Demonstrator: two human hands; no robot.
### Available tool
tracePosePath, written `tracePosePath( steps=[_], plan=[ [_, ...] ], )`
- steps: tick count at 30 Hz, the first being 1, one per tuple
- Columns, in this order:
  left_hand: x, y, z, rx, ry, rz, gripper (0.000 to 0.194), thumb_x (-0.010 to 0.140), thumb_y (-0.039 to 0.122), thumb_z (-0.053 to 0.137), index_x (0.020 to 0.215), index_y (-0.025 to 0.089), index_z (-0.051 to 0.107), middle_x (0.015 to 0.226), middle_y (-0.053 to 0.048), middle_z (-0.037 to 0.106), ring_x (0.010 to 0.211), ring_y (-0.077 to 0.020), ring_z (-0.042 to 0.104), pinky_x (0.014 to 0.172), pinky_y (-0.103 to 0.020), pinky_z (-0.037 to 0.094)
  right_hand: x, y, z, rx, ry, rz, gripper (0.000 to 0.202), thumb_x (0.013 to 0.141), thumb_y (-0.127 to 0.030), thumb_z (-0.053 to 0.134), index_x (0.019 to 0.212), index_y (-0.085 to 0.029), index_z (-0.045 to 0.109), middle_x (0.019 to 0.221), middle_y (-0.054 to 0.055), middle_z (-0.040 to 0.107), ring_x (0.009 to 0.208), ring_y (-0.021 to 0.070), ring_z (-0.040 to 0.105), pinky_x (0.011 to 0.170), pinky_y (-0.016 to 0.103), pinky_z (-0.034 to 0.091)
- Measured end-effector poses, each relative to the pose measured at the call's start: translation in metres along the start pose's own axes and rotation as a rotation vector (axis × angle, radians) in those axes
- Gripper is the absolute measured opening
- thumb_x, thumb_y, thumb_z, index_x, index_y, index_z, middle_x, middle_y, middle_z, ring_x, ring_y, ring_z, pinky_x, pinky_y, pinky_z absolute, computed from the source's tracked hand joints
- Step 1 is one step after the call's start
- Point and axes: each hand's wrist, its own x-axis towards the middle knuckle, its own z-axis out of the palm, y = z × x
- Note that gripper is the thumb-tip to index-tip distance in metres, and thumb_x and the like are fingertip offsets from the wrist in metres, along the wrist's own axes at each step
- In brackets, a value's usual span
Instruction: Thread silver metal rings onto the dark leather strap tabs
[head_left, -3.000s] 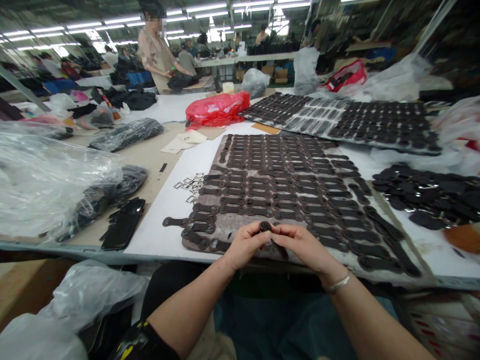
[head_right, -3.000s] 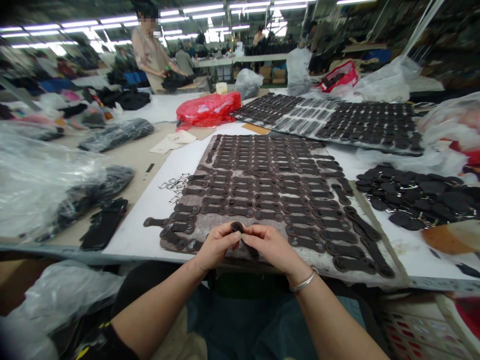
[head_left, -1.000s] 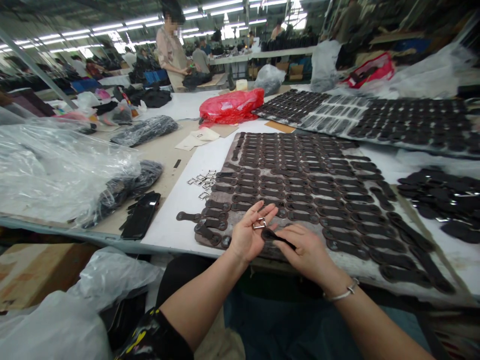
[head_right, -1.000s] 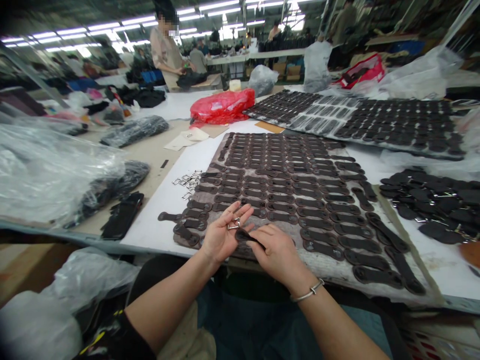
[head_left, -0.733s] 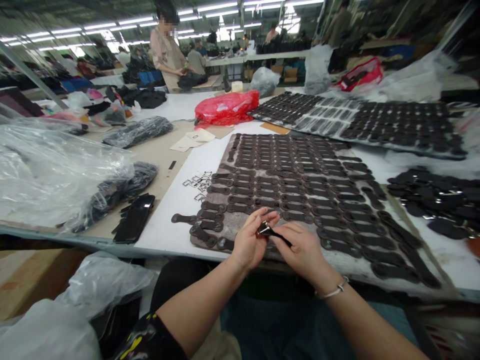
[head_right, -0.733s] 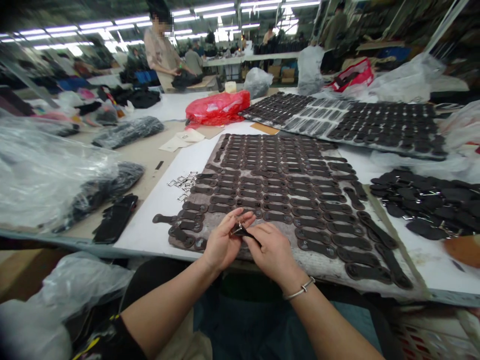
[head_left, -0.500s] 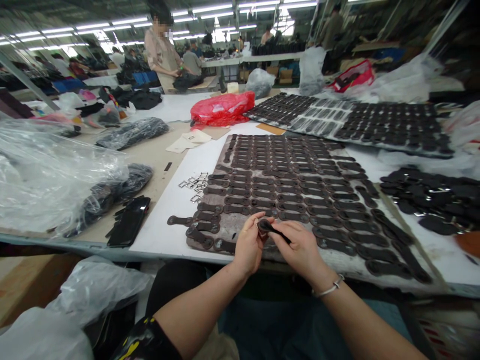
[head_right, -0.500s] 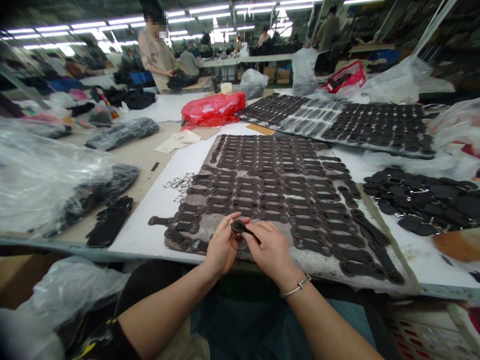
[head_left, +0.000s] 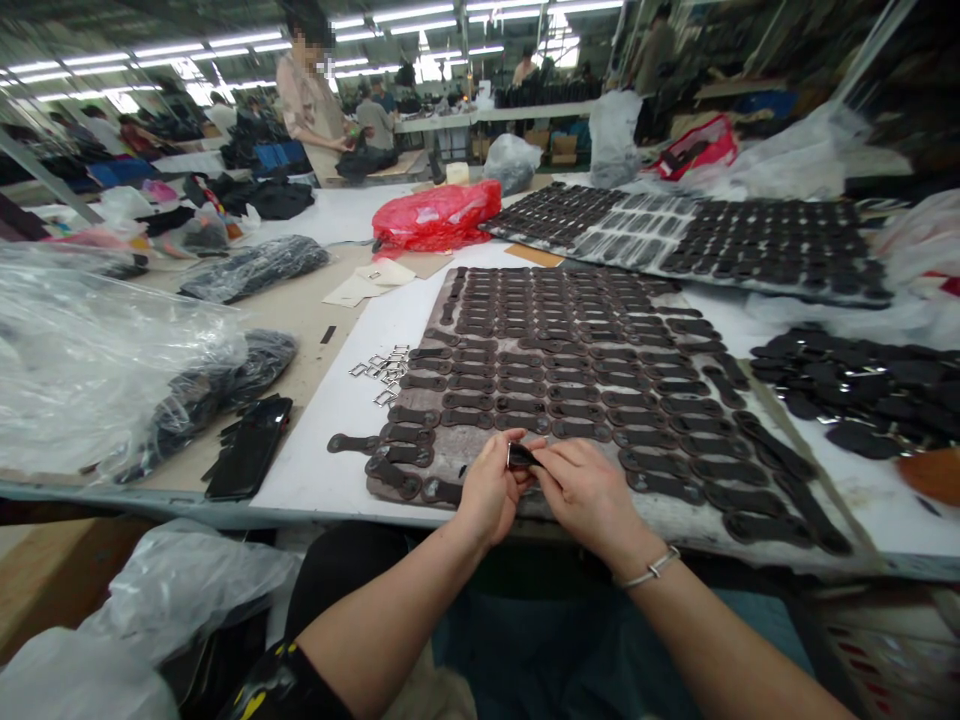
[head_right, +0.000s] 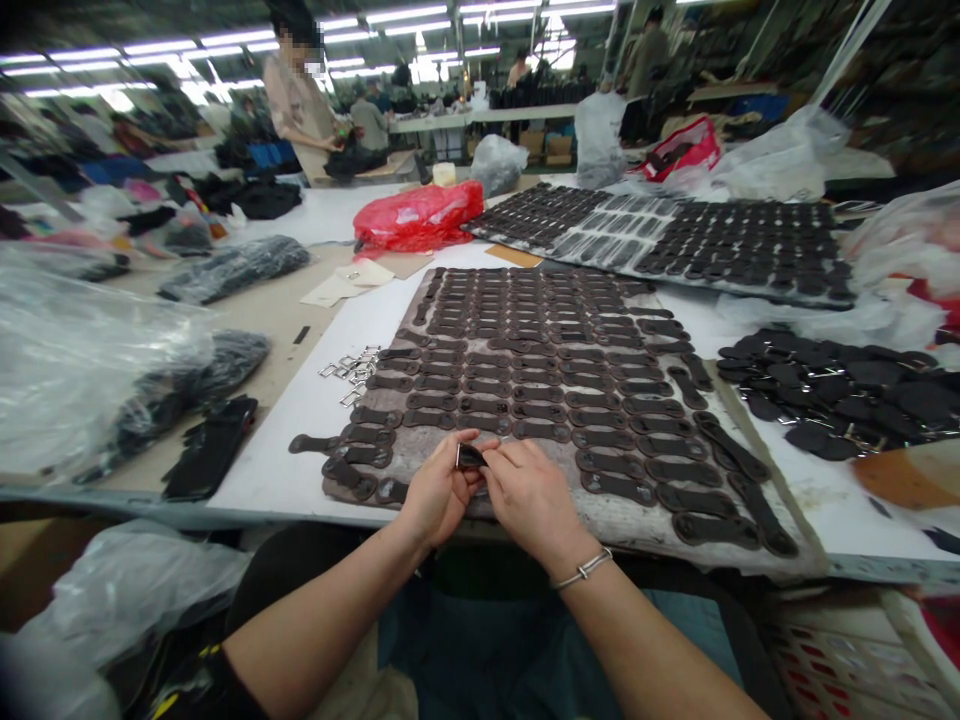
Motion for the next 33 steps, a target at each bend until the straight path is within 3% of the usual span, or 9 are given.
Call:
tracePosePath(
  steps=[5, 11, 17, 20, 25, 28, 33],
  plan=[
    [0.001, -0.004, -0.003, 0.307, 0.086, 0.097, 0.033, 0.088, 0.048, 0.043, 0.101, 0.021, 0.056, 0.085, -0.002, 0.06, 0.063, -0.0115, 0.061, 0.065, -0.025, 0.05, 0.0, -0.002, 0.0, -0.083, -0.007, -0.016, 0.021, 0.089, -0.015, 0.048, 0.103, -0.015, 0.064, 0.091, 0.008, 0.063, 0.088, 0.0226, 0.053, 0.08, 0.035, 0.045],
    [0.006, -0.001, -0.006, 0.628, 0.114, 0.195, 0.034, 0.087, 0.042, 0.042, 0.092, 0.016, 0.063, 0.096, -0.008, 0.06, 0.088, -0.0205, 0.058, 0.065, -0.028, 0.053, -0.001, -0.009, -0.001, -0.148, -0.062, -0.041, 0.016, 0.086, -0.012, 0.049, 0.09, -0.015, 0.064, 0.082, 0.008, 0.061, 0.084, 0.0238, 0.05, 0.075, 0.035, 0.044],
    [0.002, 0.003, -0.002, 0.704, 0.077, 0.26, 0.034, 0.086, 0.043, 0.045, 0.095, 0.016, 0.064, 0.096, -0.008, 0.064, 0.087, -0.0199, 0.059, 0.065, -0.027, 0.052, 0.001, -0.002, 0.001, 0.088, 0.042, 0.013, 0.014, 0.087, -0.015, 0.052, 0.094, -0.016, 0.063, 0.086, 0.007, 0.062, 0.083, 0.0215, 0.053, 0.076, 0.034, 0.045],
    [0.001, 0.003, 0.0, 0.665, 0.07, 0.264, 0.03, 0.083, 0.042, 0.05, 0.092, 0.017, 0.065, 0.092, -0.006, 0.064, 0.081, -0.0189, 0.059, 0.065, -0.026, 0.05, 0.0, -0.003, -0.003, 0.088, 0.066, 0.003, 0.015, 0.088, -0.016, 0.049, 0.095, -0.016, 0.063, 0.088, 0.008, 0.061, 0.083, 0.0218, 0.053, 0.076, 0.034, 0.045],
    [-0.002, -0.001, 0.002, 0.457, 0.073, 0.14, 0.026, 0.074, 0.039, 0.065, 0.089, 0.018, 0.063, 0.078, -0.002, 0.062, 0.068, -0.0153, 0.057, 0.06, -0.025, 0.048, -0.001, -0.014, -0.006, -0.089, 0.015, -0.038, 0.02, 0.089, -0.013, 0.043, 0.085, -0.016, 0.063, 0.08, 0.009, 0.059, 0.08, 0.0234, 0.051, 0.072, 0.036, 0.044],
    [-0.006, -0.002, 0.004, 0.3, 0.063, 0.065, 0.031, 0.072, 0.04, 0.067, 0.094, 0.019, 0.06, 0.075, 0.0, 0.06, 0.06, -0.0115, 0.056, 0.057, -0.023, 0.045, 0.002, -0.012, -0.003, -0.027, 0.024, -0.006, 0.017, 0.088, -0.015, 0.046, 0.085, -0.016, 0.063, 0.08, 0.008, 0.059, 0.081, 0.0227, 0.053, 0.074, 0.035, 0.045],
    [-0.013, 0.009, 0.008, 0.12, -0.149, -0.005, 0.034, 0.076, 0.039, 0.064, 0.103, 0.017, 0.059, 0.09, -0.006, 0.065, 0.073, -0.0155, 0.063, 0.072, -0.03, 0.048, 0.004, 0.007, -0.004, 0.254, 0.173, 0.065, 0.016, 0.086, -0.021, 0.055, 0.1, -0.016, 0.062, 0.093, 0.008, 0.063, 0.087, 0.0199, 0.059, 0.079, 0.032, 0.049]
  ],
)
